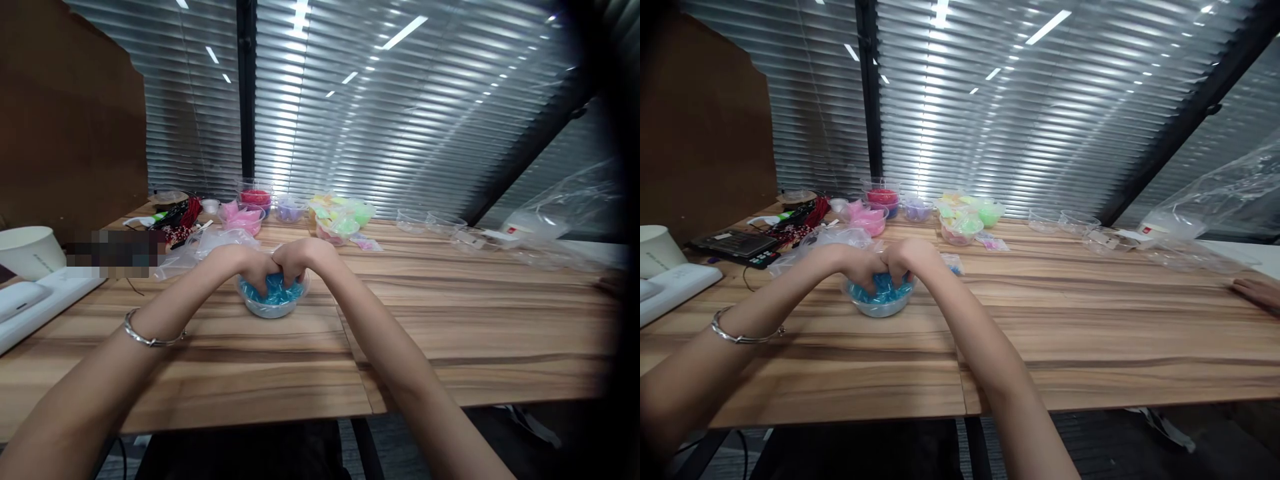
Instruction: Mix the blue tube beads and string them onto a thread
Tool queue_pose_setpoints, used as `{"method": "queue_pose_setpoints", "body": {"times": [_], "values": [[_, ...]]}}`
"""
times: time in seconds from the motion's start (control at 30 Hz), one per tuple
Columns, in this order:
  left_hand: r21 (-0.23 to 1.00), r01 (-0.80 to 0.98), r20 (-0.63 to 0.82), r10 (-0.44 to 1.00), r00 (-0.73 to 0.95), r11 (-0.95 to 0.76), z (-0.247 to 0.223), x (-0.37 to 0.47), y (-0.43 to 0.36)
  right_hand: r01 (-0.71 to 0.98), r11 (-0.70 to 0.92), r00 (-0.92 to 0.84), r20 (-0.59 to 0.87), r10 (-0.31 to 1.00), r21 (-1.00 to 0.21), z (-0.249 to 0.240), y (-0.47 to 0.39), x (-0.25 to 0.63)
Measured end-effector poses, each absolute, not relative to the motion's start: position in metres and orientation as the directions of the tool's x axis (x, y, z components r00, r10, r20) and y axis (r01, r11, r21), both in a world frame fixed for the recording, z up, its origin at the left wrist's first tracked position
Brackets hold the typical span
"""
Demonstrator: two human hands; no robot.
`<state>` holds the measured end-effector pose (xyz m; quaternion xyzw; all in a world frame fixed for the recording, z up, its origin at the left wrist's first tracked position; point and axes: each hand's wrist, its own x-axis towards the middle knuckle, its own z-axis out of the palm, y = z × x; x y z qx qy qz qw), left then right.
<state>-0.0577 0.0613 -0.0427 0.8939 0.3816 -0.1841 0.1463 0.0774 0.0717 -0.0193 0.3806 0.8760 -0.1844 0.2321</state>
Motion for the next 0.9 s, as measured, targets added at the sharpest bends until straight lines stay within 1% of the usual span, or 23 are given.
{"method": "queue_pose_setpoints", "body": {"times": [0.07,0.13,0.2,0.3,0.37,0.43,0.5,0.6,0.67,0.73,0.8,0.9], "values": [[0.066,0.708,-0.411,0.627,0.661,-0.703,-0.036,-0.059,0.059,0.743,0.654,-0.620,-0.513,0.593,-0.142,-0.014,0.071,0.082],[0.049,0.689,-0.377,0.625,0.683,-0.723,-0.026,-0.059,0.056,0.712,0.683,-0.665,-0.469,0.582,-0.161,-0.007,0.071,0.087],[0.069,0.689,-0.340,0.632,0.696,-0.722,-0.016,-0.060,0.052,0.661,0.729,-0.725,-0.405,0.557,-0.179,-0.001,0.070,0.092],[0.113,0.692,-0.270,0.648,0.712,-0.713,-0.004,-0.062,0.047,0.596,0.792,-0.790,-0.271,0.550,-0.132,0.006,0.068,0.097],[0.167,0.674,-0.221,0.639,0.736,-0.719,0.000,-0.065,0.047,0.586,0.800,-0.803,-0.223,0.553,-0.127,0.010,0.067,0.099],[0.230,0.658,-0.203,0.626,0.753,-0.717,0.002,-0.069,0.048,0.576,0.798,-0.814,-0.209,0.541,-0.179,0.013,0.066,0.102],[0.278,0.661,-0.226,0.621,0.750,-0.697,0.003,-0.073,0.050,0.544,0.802,-0.839,-0.189,0.511,-0.246,0.015,0.066,0.105],[0.306,0.691,-0.271,0.636,0.722,-0.655,0.007,-0.077,0.051,0.494,0.804,-0.870,-0.168,0.464,-0.332,0.017,0.067,0.109],[0.307,0.696,-0.267,0.643,0.718,-0.649,0.009,-0.078,0.051,0.478,0.790,-0.877,-0.167,0.450,-0.384,0.017,0.068,0.112],[0.305,0.680,-0.242,0.636,0.733,-0.667,0.012,-0.080,0.051,0.478,0.780,-0.877,-0.170,0.449,-0.404,0.017,0.070,0.113],[0.331,0.657,-0.245,0.610,0.753,-0.678,0.012,-0.081,0.052,0.480,0.782,-0.877,-0.192,0.441,-0.398,0.016,0.071,0.114],[0.402,0.654,-0.331,0.565,0.756,-0.640,0.006,-0.081,0.054,0.490,0.769,-0.871,-0.274,0.408,-0.411,0.011,0.071,0.107]]}}
